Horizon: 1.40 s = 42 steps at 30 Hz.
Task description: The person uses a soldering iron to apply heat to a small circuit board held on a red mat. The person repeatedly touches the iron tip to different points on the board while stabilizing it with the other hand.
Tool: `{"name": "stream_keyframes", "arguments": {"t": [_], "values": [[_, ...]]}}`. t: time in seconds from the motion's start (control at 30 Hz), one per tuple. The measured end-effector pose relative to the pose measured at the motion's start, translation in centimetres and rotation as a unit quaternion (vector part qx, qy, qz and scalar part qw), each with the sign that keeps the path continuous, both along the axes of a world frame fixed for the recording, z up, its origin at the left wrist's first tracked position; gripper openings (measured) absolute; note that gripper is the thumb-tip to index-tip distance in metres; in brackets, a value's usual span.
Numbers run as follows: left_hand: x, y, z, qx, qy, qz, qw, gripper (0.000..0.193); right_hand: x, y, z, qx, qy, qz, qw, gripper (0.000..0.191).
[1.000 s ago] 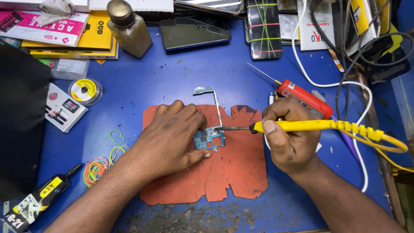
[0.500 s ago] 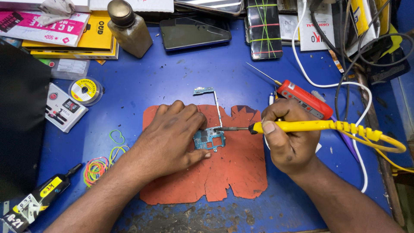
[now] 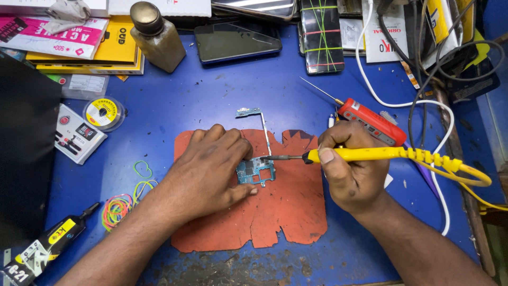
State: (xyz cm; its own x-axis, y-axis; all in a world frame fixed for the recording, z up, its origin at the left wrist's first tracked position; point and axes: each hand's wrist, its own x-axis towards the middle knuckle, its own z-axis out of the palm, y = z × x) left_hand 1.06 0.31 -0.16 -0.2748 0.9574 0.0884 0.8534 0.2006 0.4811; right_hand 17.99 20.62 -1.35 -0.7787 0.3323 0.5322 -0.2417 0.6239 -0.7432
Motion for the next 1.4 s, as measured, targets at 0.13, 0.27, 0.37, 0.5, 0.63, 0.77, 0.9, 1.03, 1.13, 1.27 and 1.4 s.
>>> {"name": "stream_keyframes", "arguments": {"t": [0.13,0.27,0.37,0.5,0.63,0.77,0.9,1.03,1.13,1.27,1.4], "values": [[0.01,-0.04,0.03,0.002,-0.003,0.0,1.0,0.05,0.04,0.08,-0.05,-0.002,-0.008,-0.009,1.0,0.018],[-0.01,0.02,-0.04,-0.005,-0.005,0.001,1.0,0.051,0.0,0.1,-0.04,0.007,-0.004,-0.004,1.0,0.017],[-0.05,0.02,-0.1,0.003,-0.001,-0.002,1.0,0.051,-0.04,0.08,-0.02,0.006,-0.004,-0.009,1.0,0.018],[-0.03,-0.01,-0.2,0.012,0.006,-0.004,1.0,0.053,-0.01,0.12,0.02,0.009,-0.005,-0.009,1.0,0.019],[-0.06,-0.02,-0.25,0.012,0.009,-0.004,1.0,0.053,0.05,0.1,-0.05,0.013,-0.002,-0.003,1.0,0.019],[-0.01,-0.03,-0.27,0.012,0.005,-0.003,1.0,0.053,0.08,0.08,-0.11,0.007,0.0,-0.001,1.0,0.018],[0.0,-0.02,-0.22,0.01,0.003,-0.002,1.0,0.052,0.1,0.02,-0.07,0.01,0.004,0.002,1.0,0.018],[-0.01,0.03,-0.12,0.001,-0.005,0.0,1.0,0.051,0.12,-0.03,0.08,0.012,-0.009,-0.01,1.0,0.017],[-0.02,0.0,-0.04,-0.002,-0.003,0.0,1.0,0.051,0.11,-0.14,0.14,-0.002,-0.005,0.007,1.0,0.018],[-0.03,0.05,-0.04,-0.006,-0.009,0.0,1.0,0.051,-0.02,-0.1,0.23,0.012,-0.004,-0.001,1.0,0.019],[-0.04,0.02,-0.03,-0.002,-0.006,-0.001,1.0,0.051,-0.02,-0.21,0.27,0.005,-0.008,-0.003,1.0,0.019]]}}
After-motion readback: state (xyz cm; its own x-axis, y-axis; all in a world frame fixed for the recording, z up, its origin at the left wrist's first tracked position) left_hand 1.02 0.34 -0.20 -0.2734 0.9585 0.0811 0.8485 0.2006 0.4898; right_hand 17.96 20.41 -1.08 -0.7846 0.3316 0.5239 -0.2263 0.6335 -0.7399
